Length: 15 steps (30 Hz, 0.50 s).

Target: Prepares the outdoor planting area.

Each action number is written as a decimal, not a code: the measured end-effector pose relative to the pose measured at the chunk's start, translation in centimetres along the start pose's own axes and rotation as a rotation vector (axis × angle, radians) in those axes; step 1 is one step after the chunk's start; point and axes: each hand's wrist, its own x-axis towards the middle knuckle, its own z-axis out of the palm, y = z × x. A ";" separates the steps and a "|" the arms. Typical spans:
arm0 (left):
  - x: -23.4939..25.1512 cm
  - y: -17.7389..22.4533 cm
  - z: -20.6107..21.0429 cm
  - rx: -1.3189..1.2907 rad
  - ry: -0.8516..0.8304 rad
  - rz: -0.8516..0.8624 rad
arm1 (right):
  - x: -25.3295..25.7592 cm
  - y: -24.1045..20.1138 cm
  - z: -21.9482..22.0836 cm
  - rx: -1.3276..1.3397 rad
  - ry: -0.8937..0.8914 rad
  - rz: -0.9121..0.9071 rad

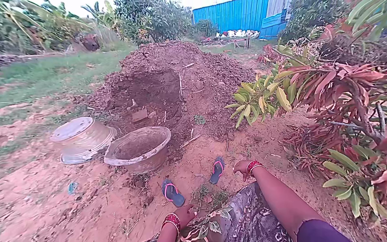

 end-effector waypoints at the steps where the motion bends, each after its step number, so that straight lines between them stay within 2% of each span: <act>1: 0.0 0.0 0.0 0.001 0.001 -0.001 | 0.0 0.0 0.0 -0.001 0.002 0.000; 15: 0.1 0.2 0.0 0.008 0.001 -0.010 | 0.0 -0.5 0.5 -0.099 -0.019 0.016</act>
